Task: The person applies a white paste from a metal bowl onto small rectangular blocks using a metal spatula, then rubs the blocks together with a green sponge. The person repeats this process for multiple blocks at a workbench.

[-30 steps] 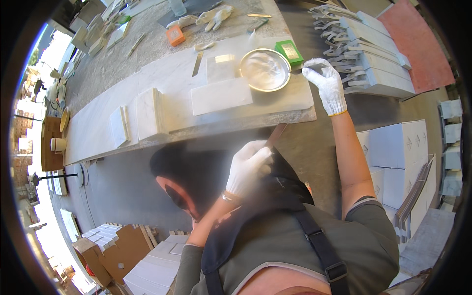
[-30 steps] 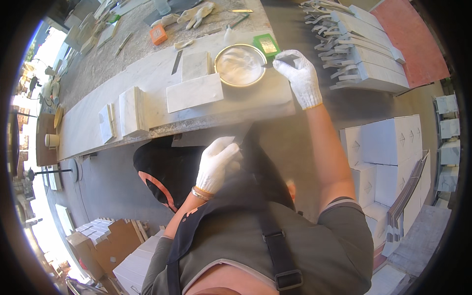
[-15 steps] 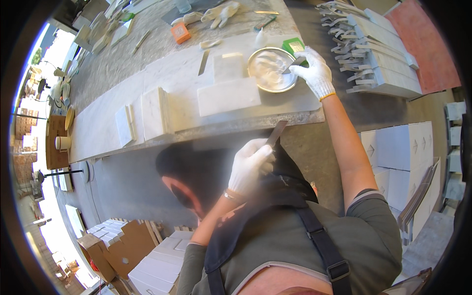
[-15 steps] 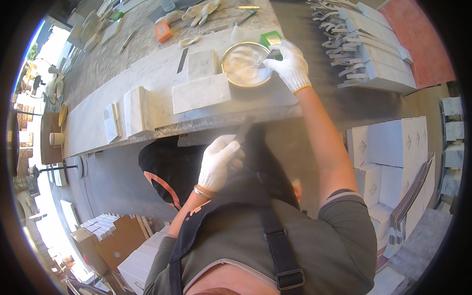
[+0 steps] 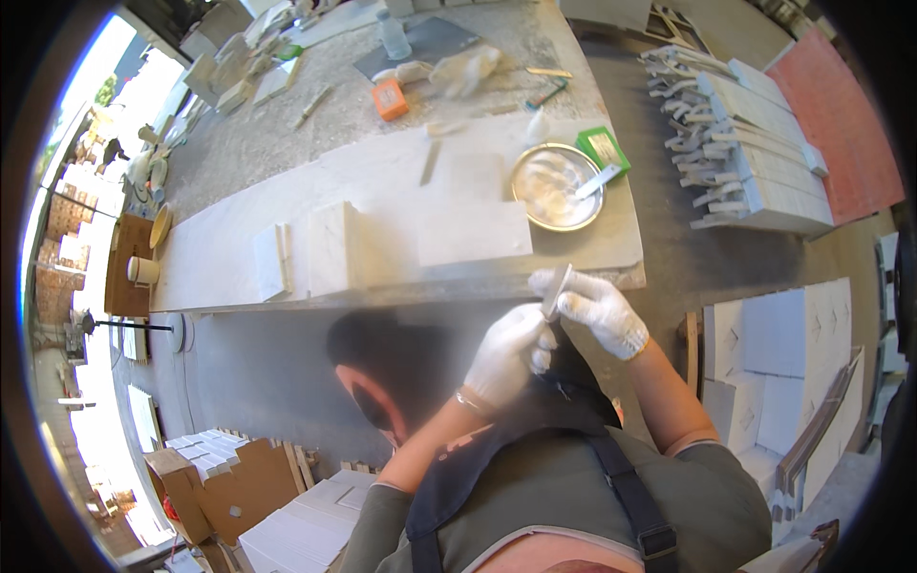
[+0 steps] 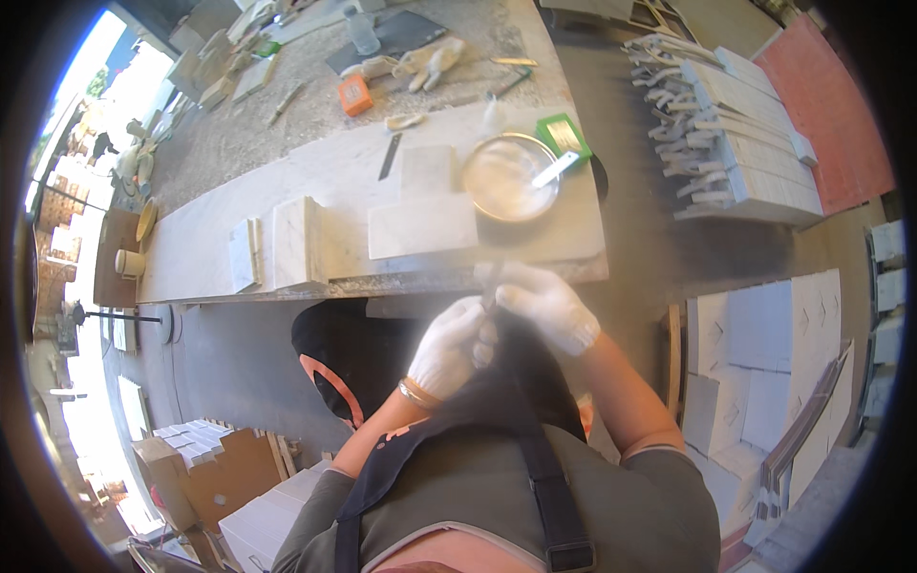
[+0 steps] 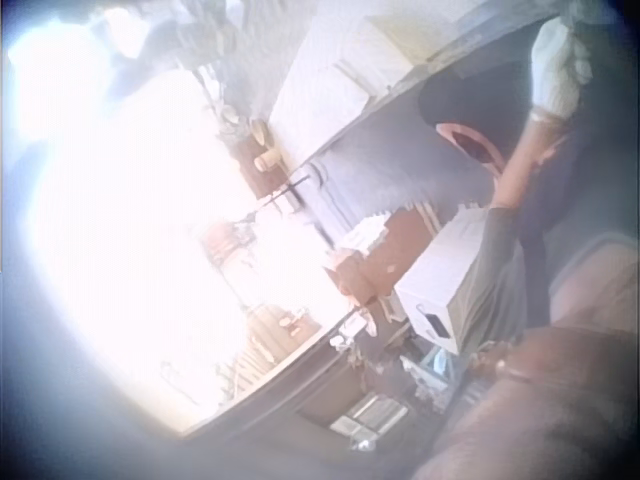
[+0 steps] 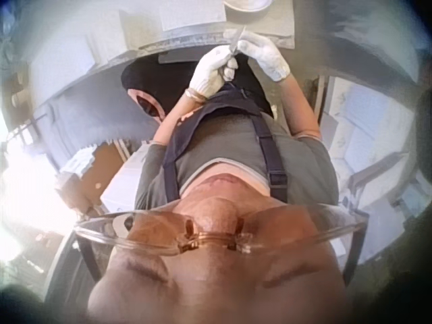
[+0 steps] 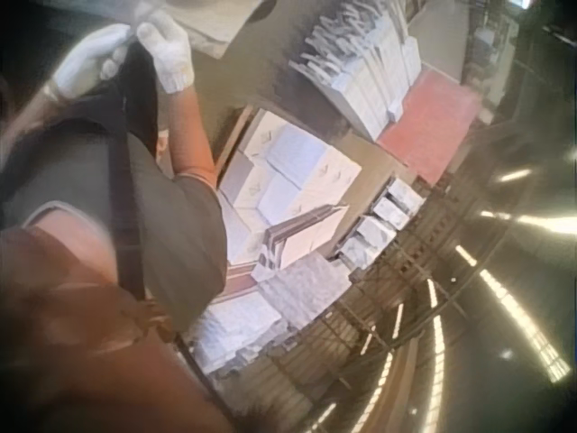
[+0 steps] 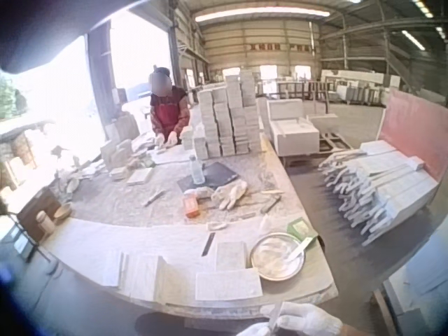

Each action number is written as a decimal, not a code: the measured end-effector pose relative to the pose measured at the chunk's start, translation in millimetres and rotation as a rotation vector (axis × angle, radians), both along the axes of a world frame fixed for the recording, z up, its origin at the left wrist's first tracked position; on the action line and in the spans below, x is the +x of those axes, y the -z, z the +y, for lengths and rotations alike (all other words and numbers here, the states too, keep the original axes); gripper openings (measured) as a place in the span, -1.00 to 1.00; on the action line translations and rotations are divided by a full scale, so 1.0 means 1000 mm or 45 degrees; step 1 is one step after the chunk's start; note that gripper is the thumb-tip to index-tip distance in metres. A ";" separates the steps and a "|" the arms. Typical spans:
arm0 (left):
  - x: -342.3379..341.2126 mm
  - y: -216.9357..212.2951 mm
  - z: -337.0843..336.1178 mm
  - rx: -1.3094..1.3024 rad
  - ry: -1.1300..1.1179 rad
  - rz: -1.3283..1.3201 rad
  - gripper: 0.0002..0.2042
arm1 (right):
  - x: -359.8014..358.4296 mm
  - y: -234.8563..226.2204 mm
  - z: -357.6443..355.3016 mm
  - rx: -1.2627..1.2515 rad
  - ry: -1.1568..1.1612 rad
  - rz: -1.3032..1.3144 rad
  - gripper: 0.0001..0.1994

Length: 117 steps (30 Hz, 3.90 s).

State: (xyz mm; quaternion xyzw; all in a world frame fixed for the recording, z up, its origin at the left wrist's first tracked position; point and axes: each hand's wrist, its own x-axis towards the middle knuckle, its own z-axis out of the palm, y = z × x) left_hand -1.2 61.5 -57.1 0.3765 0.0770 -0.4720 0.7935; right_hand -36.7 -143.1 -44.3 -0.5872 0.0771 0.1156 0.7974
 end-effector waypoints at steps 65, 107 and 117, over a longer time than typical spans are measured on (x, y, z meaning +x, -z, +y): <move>0.022 -0.043 -0.070 1.004 0.494 -1.788 -0.15 | -0.076 -0.012 -0.110 -0.154 0.887 -0.133 -0.74; 0.175 -0.102 0.032 1.194 0.580 -2.152 -0.73 | -0.025 -0.015 -0.053 -0.075 0.502 -0.272 -0.64; 0.237 -0.064 0.021 1.122 0.806 -2.377 -0.74 | -0.003 -0.020 -0.057 -0.409 0.437 -0.143 -0.64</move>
